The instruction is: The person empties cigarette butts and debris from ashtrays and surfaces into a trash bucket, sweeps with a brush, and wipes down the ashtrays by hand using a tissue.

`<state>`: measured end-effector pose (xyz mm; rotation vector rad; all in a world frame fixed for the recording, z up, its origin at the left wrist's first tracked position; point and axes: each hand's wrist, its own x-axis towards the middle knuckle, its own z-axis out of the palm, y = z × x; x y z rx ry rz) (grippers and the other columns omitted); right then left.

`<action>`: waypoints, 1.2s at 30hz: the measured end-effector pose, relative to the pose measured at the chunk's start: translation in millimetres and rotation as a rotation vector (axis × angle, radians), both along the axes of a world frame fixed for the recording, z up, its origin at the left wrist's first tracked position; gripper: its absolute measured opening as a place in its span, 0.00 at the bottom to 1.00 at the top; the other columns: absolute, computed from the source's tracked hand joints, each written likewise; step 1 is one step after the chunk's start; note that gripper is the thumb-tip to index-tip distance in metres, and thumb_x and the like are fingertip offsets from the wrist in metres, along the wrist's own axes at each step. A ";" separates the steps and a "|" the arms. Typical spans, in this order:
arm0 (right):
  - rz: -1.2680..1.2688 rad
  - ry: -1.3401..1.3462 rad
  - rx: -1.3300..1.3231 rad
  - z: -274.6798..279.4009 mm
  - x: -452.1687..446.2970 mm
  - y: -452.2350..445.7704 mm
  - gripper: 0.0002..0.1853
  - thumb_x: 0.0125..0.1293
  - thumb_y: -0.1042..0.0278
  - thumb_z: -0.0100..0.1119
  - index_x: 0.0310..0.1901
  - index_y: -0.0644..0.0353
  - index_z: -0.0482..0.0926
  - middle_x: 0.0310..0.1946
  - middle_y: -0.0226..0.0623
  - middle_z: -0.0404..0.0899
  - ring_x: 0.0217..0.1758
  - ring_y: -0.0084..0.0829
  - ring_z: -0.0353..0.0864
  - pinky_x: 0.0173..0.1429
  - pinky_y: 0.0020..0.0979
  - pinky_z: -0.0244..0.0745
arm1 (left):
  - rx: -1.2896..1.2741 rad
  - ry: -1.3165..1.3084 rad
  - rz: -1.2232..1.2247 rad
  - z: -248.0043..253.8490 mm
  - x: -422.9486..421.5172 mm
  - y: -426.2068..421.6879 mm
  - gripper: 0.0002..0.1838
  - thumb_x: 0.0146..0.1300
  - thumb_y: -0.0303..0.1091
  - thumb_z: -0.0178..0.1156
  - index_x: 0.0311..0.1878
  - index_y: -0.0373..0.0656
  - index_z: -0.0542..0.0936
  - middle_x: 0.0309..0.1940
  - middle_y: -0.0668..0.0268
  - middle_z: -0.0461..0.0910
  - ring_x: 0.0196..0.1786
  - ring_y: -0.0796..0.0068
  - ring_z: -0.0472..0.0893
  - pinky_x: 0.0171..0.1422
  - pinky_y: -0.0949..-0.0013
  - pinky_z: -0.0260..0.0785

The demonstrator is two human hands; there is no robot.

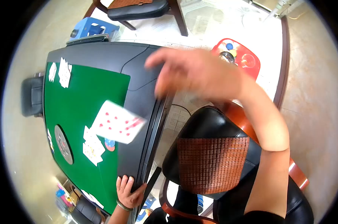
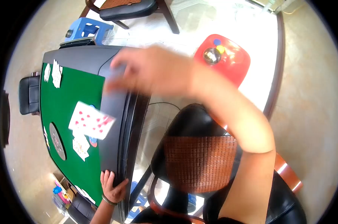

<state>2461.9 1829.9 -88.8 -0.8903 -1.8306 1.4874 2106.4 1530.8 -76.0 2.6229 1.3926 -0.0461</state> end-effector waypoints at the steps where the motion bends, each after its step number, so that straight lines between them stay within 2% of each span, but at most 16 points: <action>1: -0.141 0.102 -0.076 -9.4 11.9 15.6 0.23 0.62 0.52 0.63 0.52 0.60 0.76 0.34 0.37 0.82 0.36 0.24 0.80 0.42 0.26 0.75 | 0.008 0.007 -0.003 -1.2 -0.6 0.0 0.22 0.41 0.27 0.60 0.42 0.60 0.86 0.64 0.51 0.64 0.67 0.45 0.63 0.69 0.41 0.53; 3: -0.550 -0.387 0.266 -68.8 56.0 48.8 0.25 0.62 0.52 0.62 0.56 0.59 0.74 0.38 0.39 0.82 0.41 0.29 0.82 0.47 0.30 0.76 | 0.020 0.020 0.012 -1.8 -0.1 -0.3 0.21 0.41 0.29 0.62 0.43 0.61 0.86 0.62 0.55 0.65 0.66 0.48 0.65 0.70 0.44 0.52; 5: -0.561 -1.009 0.392 -155.8 106.1 72.5 0.24 0.59 0.49 0.63 0.51 0.57 0.78 0.46 0.44 0.81 0.49 0.42 0.80 0.53 0.35 0.75 | 0.027 0.028 0.025 -2.1 1.7 -1.1 0.21 0.42 0.29 0.62 0.43 0.61 0.86 0.62 0.56 0.66 0.66 0.50 0.65 0.70 0.45 0.52; 7: -0.330 -1.209 0.307 -209.3 119.1 68.4 0.30 0.53 0.51 0.67 0.57 0.54 0.74 0.56 0.45 0.75 0.57 0.44 0.75 0.58 0.38 0.73 | 0.030 0.035 0.021 -2.1 2.0 0.0 0.22 0.42 0.29 0.61 0.43 0.61 0.86 0.62 0.56 0.66 0.67 0.51 0.65 0.71 0.45 0.51; 10: -0.179 -1.411 0.541 -255.2 111.2 47.4 0.42 0.48 0.54 0.72 0.66 0.49 0.64 0.65 0.46 0.64 0.64 0.43 0.69 0.63 0.41 0.70 | 0.019 0.034 0.022 -3.5 -1.1 -2.3 0.22 0.42 0.29 0.61 0.43 0.62 0.86 0.64 0.57 0.65 0.67 0.51 0.64 0.71 0.45 0.50; 16: -0.031 -1.443 0.140 -254.6 113.8 37.9 0.47 0.44 0.50 0.75 0.66 0.48 0.61 0.62 0.44 0.66 0.65 0.44 0.67 0.64 0.42 0.69 | -0.005 0.018 -0.016 -4.8 -8.4 -5.7 0.21 0.43 0.28 0.59 0.43 0.59 0.85 0.63 0.51 0.64 0.68 0.44 0.62 0.69 0.39 0.52; 19: 0.077 -1.554 0.161 -251.0 117.6 11.1 0.44 0.43 0.49 0.75 0.63 0.50 0.64 0.59 0.42 0.67 0.63 0.43 0.69 0.61 0.40 0.72 | 0.011 0.035 -0.030 -4.7 -6.9 -4.4 0.21 0.44 0.28 0.59 0.44 0.59 0.85 0.64 0.50 0.63 0.68 0.44 0.62 0.69 0.38 0.52; 20: -0.014 -1.477 0.390 -249.9 122.6 1.3 0.36 0.45 0.50 0.74 0.55 0.54 0.70 0.53 0.43 0.71 0.57 0.45 0.73 0.55 0.42 0.76 | 0.014 0.046 -0.017 -3.4 -4.6 -3.5 0.22 0.43 0.30 0.61 0.45 0.61 0.85 0.63 0.54 0.64 0.67 0.47 0.63 0.70 0.41 0.52; 22: -0.102 -1.402 0.243 -254.4 129.0 24.2 0.30 0.48 0.51 0.72 0.50 0.57 0.73 0.50 0.46 0.74 0.53 0.46 0.76 0.51 0.43 0.77 | 0.025 0.075 0.002 -0.3 -1.1 0.2 0.24 0.42 0.33 0.64 0.46 0.64 0.85 0.63 0.60 0.65 0.66 0.55 0.65 0.72 0.48 0.51; 23: -0.146 -1.359 0.171 -257.2 130.4 42.6 0.27 0.50 0.52 0.71 0.47 0.59 0.74 0.49 0.48 0.75 0.51 0.47 0.77 0.49 0.43 0.77 | 0.013 0.064 -0.002 -2.6 -4.1 -1.6 0.22 0.42 0.32 0.62 0.45 0.63 0.85 0.63 0.57 0.64 0.67 0.51 0.64 0.71 0.44 0.52; 24: -0.315 -1.168 0.314 -276.7 143.3 64.5 0.22 0.54 0.54 0.67 0.41 0.63 0.75 0.43 0.52 0.77 0.45 0.49 0.79 0.48 0.45 0.76 | -0.002 0.055 -0.007 -4.7 -9.2 -6.4 0.21 0.43 0.31 0.61 0.44 0.61 0.85 0.64 0.54 0.63 0.67 0.48 0.63 0.70 0.41 0.52; 26: -0.385 -1.223 0.241 -299.9 156.8 117.1 0.20 0.58 0.57 0.63 0.44 0.65 0.76 0.41 0.54 0.79 0.43 0.48 0.81 0.49 0.44 0.76 | -0.014 0.070 -0.024 -6.3 -16.7 -12.5 0.20 0.44 0.31 0.60 0.43 0.61 0.85 0.65 0.51 0.62 0.68 0.44 0.62 0.68 0.37 0.53; 27: -0.437 -1.347 0.028 -293.7 152.1 133.5 0.21 0.59 0.57 0.62 0.48 0.65 0.75 0.44 0.53 0.79 0.47 0.48 0.81 0.52 0.41 0.76 | -0.010 0.074 -0.031 -6.8 -19.7 -14.9 0.20 0.44 0.31 0.61 0.43 0.61 0.85 0.65 0.51 0.62 0.68 0.44 0.62 0.67 0.37 0.53; 28: -0.481 -1.420 0.058 -302.6 154.4 138.5 0.22 0.60 0.57 0.62 0.50 0.64 0.74 0.46 0.53 0.79 0.50 0.47 0.80 0.55 0.40 0.76 | -0.007 0.076 -0.037 -7.6 -22.6 -17.7 0.19 0.44 0.32 0.61 0.43 0.62 0.85 0.65 0.52 0.62 0.68 0.44 0.62 0.67 0.36 0.54; 31: -0.563 -1.360 -0.220 -299.1 144.1 132.2 0.22 0.62 0.56 0.61 0.51 0.63 0.74 0.52 0.54 0.75 0.55 0.48 0.78 0.57 0.42 0.75 | -0.013 0.072 -0.049 -7.3 -24.0 -17.4 0.19 0.45 0.32 0.62 0.43 0.63 0.85 0.66 0.52 0.60 0.67 0.44 0.62 0.65 0.36 0.55; 36: -0.745 -1.390 -0.217 -335.5 148.5 138.6 0.30 0.58 0.63 0.64 0.61 0.61 0.65 0.60 0.54 0.68 0.58 0.51 0.75 0.58 0.44 0.75 | -0.022 0.083 -0.036 -5.7 -26.7 -20.9 0.19 0.44 0.33 0.63 0.43 0.63 0.85 0.67 0.54 0.59 0.67 0.44 0.62 0.65 0.35 0.56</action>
